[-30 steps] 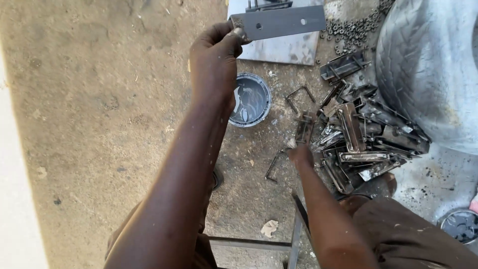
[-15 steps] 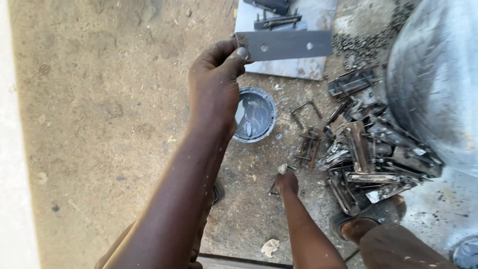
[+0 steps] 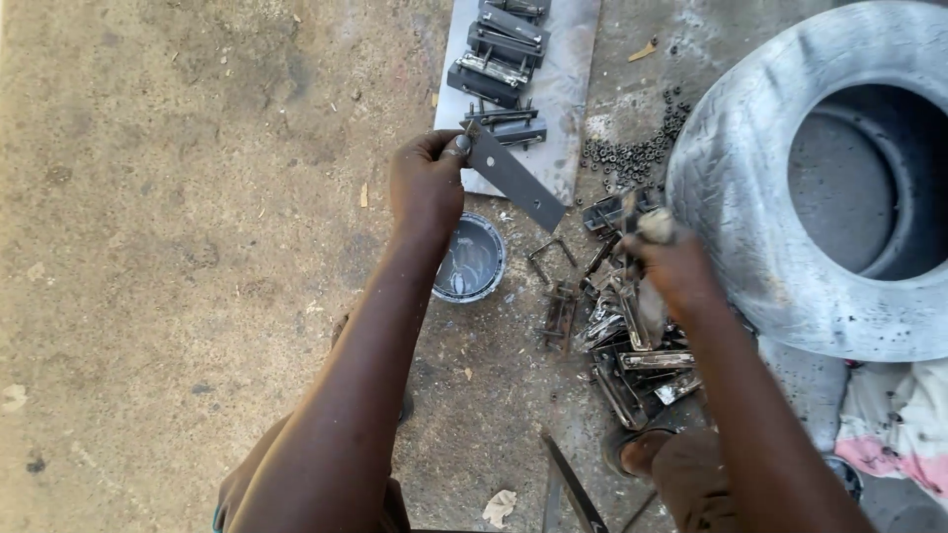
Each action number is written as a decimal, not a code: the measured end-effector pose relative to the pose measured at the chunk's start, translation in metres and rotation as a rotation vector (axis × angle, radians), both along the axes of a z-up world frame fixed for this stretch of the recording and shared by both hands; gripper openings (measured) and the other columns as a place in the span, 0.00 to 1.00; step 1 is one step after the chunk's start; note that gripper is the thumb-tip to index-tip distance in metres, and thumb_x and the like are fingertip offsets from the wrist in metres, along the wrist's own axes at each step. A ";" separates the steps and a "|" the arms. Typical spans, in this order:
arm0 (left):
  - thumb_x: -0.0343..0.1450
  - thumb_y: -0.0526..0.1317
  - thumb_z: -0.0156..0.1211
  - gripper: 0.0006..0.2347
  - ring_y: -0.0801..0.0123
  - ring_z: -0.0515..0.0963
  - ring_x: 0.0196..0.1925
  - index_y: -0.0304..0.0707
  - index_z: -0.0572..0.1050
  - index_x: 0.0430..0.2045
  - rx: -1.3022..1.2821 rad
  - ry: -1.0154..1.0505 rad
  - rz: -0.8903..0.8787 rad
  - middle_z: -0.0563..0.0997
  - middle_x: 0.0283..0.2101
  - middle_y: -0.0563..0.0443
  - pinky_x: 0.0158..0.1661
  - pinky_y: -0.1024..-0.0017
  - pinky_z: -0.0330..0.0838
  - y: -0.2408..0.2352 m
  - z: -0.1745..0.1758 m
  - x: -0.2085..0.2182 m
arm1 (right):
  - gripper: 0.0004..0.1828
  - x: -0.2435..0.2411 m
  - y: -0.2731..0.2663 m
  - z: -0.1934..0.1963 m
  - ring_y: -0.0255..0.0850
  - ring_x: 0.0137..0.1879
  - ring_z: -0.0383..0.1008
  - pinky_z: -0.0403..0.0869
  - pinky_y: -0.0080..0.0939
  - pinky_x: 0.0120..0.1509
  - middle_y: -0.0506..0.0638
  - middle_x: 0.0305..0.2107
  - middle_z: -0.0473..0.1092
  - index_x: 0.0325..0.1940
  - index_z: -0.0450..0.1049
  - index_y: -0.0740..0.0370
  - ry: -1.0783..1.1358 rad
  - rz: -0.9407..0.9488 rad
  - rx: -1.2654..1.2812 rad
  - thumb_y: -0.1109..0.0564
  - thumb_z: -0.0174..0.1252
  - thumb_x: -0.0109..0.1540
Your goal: Painting small metal brackets using a paintbrush and a small container of grey paint.
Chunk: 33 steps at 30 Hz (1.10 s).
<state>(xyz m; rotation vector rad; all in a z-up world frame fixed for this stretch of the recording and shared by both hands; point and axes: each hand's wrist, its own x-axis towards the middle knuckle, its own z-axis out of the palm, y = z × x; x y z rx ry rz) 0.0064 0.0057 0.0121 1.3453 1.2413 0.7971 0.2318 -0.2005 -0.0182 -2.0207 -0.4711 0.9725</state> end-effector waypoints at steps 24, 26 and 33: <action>0.75 0.37 0.57 0.08 0.77 0.75 0.36 0.36 0.82 0.42 -0.110 -0.077 -0.274 0.80 0.31 0.54 0.43 0.77 0.66 0.008 0.008 -0.017 | 0.12 -0.012 0.034 0.045 0.43 0.38 0.78 0.77 0.35 0.36 0.61 0.34 0.76 0.55 0.76 0.70 0.250 0.060 0.383 0.61 0.60 0.69; 0.75 0.37 0.58 0.07 0.79 0.73 0.36 0.37 0.82 0.42 -0.122 -0.118 -0.298 0.80 0.31 0.55 0.43 0.79 0.64 0.008 0.010 -0.019 | 0.13 -0.018 0.037 0.056 0.42 0.38 0.78 0.78 0.34 0.35 0.60 0.34 0.76 0.55 0.76 0.70 0.310 0.063 0.385 0.61 0.60 0.68; 0.75 0.38 0.60 0.06 0.83 0.74 0.38 0.40 0.81 0.42 -0.170 -0.267 -0.374 0.80 0.33 0.60 0.42 0.84 0.63 0.005 0.017 -0.020 | 0.13 -0.027 0.041 0.082 0.40 0.41 0.78 0.77 0.27 0.32 0.56 0.34 0.74 0.54 0.75 0.73 0.497 0.114 0.495 0.62 0.59 0.66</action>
